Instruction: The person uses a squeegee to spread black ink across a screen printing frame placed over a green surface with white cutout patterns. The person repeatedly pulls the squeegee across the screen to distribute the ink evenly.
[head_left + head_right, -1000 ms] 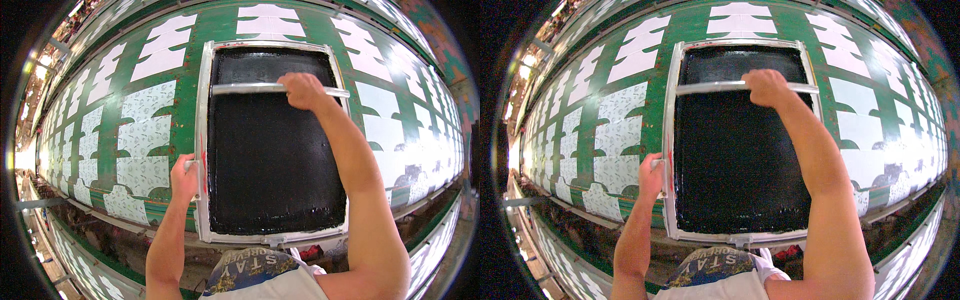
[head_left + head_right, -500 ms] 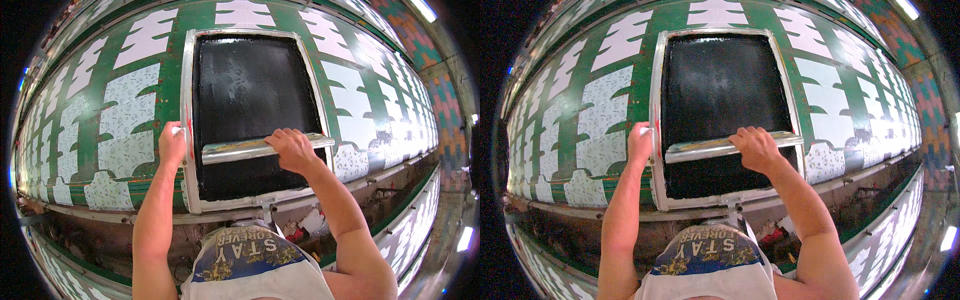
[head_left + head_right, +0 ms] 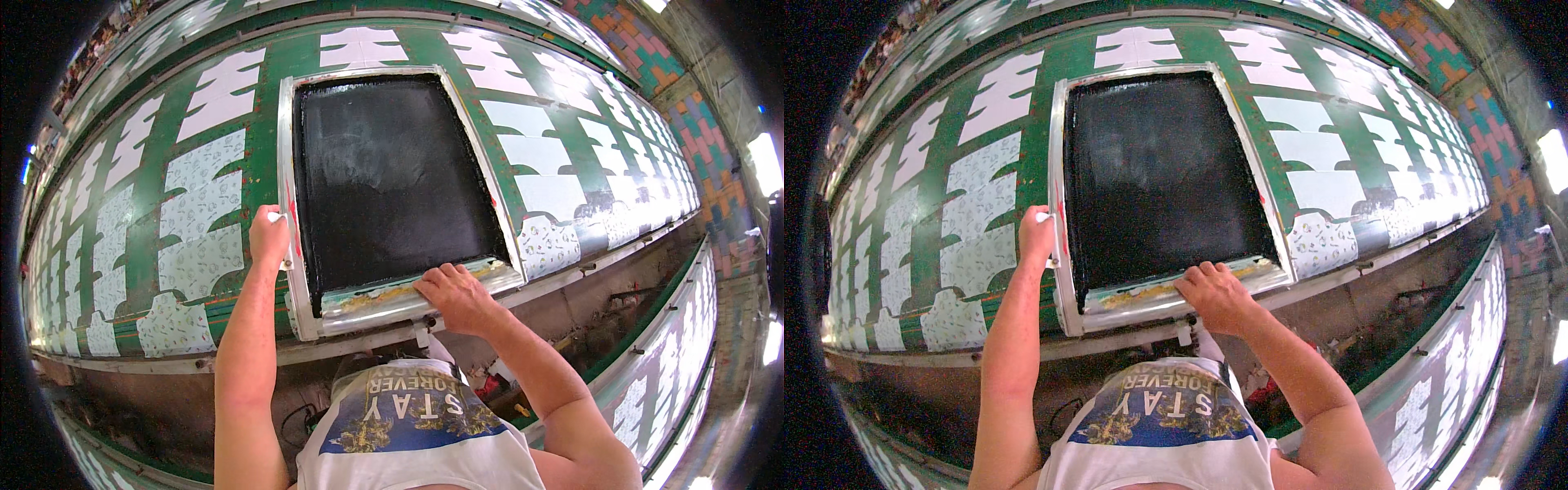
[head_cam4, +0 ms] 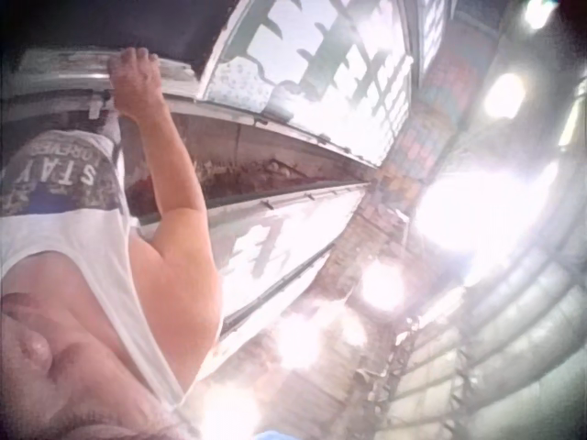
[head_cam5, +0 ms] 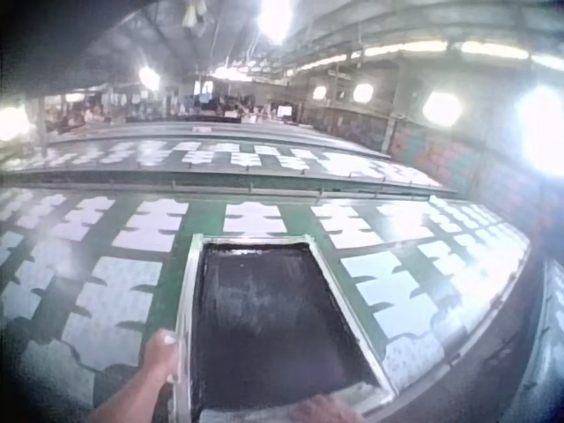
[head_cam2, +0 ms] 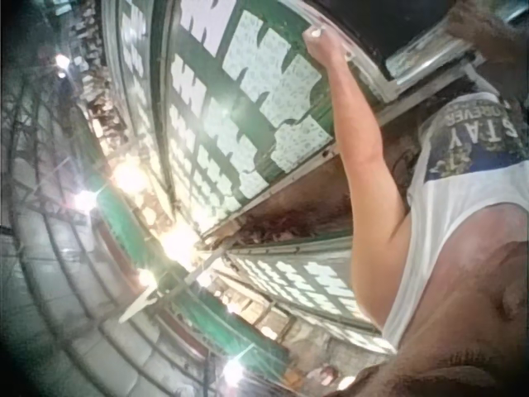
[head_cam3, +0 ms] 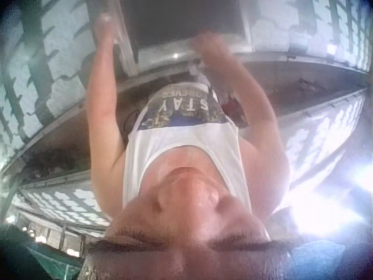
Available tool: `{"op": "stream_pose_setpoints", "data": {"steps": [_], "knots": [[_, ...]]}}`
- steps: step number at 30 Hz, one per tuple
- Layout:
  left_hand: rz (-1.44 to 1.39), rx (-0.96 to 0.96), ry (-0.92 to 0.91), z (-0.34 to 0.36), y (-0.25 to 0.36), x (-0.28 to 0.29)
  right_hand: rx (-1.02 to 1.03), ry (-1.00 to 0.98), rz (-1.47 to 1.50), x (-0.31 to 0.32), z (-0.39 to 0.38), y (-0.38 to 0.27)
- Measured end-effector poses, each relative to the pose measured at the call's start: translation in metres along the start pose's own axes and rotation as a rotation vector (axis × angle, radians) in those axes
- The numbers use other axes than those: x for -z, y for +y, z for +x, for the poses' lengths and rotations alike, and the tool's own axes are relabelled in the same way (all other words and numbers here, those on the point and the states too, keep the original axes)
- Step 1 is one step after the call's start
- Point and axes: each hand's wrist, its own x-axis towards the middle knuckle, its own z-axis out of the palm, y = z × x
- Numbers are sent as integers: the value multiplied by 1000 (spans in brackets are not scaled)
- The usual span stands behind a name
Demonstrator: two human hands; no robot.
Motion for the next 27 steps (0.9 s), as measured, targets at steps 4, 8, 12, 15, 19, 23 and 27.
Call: {"op": "stream_pose_setpoints", "data": {"steps": [4,8,12,15,19,23,27], "knots": [[56,-37,19,2,-5,-2,57,-69,67,3,-9,8],[92,-32,29,4,-10,-3,175,6,184,0,-28,34],[193,-27,89,6,-9,-5,167,301,445,-4,-65,86],[288,-8,106,5,-4,-6,-116,557,519,-14,-91,133],[307,40,120,4,6,-6,-404,628,644,-34,-102,185],[295,85,125,3,9,-5,-492,524,903,-48,-90,213],[258,85,114,10,-2,-5,-570,437,954,-45,-79,217]]}}
